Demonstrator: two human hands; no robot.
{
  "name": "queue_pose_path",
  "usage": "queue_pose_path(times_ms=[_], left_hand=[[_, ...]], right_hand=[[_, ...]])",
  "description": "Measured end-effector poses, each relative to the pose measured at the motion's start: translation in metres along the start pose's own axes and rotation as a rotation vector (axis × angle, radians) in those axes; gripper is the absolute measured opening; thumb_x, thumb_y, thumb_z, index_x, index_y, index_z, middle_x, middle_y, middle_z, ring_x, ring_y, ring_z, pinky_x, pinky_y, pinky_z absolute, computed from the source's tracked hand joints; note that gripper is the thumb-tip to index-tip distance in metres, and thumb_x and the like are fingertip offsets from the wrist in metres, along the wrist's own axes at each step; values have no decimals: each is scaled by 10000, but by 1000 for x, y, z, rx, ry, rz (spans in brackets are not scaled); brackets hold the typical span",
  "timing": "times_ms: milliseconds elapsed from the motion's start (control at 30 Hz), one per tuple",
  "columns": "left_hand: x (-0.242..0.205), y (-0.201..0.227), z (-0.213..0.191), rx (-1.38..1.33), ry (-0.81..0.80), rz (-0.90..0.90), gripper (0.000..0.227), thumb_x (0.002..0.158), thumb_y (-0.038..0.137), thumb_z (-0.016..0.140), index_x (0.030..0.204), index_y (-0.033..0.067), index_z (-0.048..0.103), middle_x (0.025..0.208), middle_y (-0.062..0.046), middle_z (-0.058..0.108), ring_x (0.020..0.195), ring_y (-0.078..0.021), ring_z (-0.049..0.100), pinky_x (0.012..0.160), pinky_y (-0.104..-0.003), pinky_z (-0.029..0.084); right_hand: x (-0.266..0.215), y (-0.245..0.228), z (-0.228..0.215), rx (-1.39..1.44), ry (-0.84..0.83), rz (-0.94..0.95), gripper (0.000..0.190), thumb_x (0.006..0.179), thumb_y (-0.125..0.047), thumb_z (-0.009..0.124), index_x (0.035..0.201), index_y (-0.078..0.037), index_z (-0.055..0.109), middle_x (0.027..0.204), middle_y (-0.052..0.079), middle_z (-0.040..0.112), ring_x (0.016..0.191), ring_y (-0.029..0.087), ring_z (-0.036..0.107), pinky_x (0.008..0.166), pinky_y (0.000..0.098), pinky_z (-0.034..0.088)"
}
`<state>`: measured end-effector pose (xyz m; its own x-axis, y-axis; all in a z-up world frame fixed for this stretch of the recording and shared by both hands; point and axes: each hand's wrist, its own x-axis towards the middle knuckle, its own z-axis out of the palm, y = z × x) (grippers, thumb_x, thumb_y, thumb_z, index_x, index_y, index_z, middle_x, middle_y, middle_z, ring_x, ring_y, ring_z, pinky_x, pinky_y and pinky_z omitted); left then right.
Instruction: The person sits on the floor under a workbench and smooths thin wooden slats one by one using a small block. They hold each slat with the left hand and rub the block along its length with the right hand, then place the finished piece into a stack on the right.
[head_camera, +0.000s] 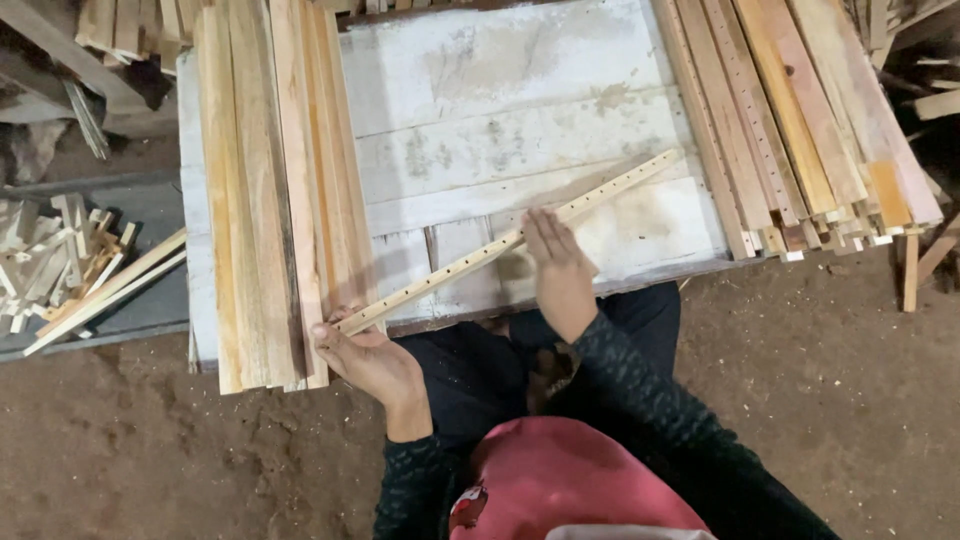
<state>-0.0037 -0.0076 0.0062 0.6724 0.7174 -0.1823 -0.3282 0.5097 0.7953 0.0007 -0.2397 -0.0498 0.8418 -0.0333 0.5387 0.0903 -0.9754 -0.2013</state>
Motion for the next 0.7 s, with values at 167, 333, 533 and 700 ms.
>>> queue_pose_path(times_ms=[167,333,533,700], left_hand=[[4,7,-4,19,-49,-13,263,1068,384,563,1036,142,465,965,14,490,979,-134,544,1026,-313,492],[18,-6,-19,9,-57,-32,228,1080,359,562,1049,149,476,945,-6,519,970,-126,562,1042,-304,496],[22,-3,-22,91,-75,-62,240,1063,369,592,1054,149,495,976,20,508,1004,-149,612,1033,-335,552],[24,10,-27,145,-58,-113,239,1045,365,628,1105,135,597,975,-9,546,986,-149,643,979,-340,601]], right_hand=[[2,16,-2,40,24,-40,426,952,98,600,1360,-13,660,1305,201,696,1226,377,649,1093,441,479],[0,62,21,-146,24,76,468,892,164,535,1336,74,647,1317,272,670,1262,404,619,1105,438,449],[-1,-85,-11,56,-44,-101,432,980,17,571,1406,-31,614,1385,169,659,1319,334,594,1161,407,418],[5,61,41,12,36,-2,477,949,150,509,1394,25,628,1344,238,663,1279,396,603,1159,444,417]])
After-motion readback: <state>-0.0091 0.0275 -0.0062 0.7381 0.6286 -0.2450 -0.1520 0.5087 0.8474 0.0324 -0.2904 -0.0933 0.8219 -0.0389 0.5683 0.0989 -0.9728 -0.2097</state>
